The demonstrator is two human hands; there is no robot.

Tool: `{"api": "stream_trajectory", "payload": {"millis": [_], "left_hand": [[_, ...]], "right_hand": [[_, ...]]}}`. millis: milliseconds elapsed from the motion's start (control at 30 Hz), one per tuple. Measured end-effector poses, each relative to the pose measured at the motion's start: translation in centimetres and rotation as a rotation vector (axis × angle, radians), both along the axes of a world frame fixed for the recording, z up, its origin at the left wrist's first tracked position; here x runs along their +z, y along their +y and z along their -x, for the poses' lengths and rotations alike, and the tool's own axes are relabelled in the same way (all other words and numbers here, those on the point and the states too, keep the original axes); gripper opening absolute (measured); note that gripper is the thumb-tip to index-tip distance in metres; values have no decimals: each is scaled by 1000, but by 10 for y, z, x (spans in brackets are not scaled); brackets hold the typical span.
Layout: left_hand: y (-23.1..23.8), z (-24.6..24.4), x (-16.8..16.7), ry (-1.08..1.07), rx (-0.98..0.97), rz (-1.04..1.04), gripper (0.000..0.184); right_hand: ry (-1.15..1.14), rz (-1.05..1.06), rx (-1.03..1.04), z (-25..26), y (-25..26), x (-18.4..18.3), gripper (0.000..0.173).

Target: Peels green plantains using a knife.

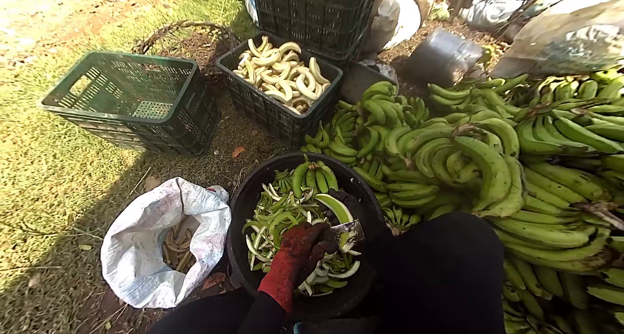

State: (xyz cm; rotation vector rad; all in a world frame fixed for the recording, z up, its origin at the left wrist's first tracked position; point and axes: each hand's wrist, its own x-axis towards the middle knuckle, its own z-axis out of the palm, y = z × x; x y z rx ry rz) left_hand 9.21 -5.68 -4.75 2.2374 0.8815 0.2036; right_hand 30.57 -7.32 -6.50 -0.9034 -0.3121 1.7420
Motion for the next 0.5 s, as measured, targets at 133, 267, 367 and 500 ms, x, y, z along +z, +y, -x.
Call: {"api": "stream_trajectory", "payload": {"millis": [133, 267, 367, 500], "left_hand": [[3, -10, -5, 90, 337, -83, 45], [14, -8, -10, 88, 585, 0, 45], [19, 0, -20, 15, 654, 55, 45], [28, 22, -20, -146, 784, 192, 49]], "right_hand": [[-328, -148, -175, 35, -11, -15, 39], [-249, 48, -225, 46, -13, -8, 37], [-147, -21, -189, 34, -19, -24, 44], [100, 131, -255, 11, -25, -57, 46]]}}
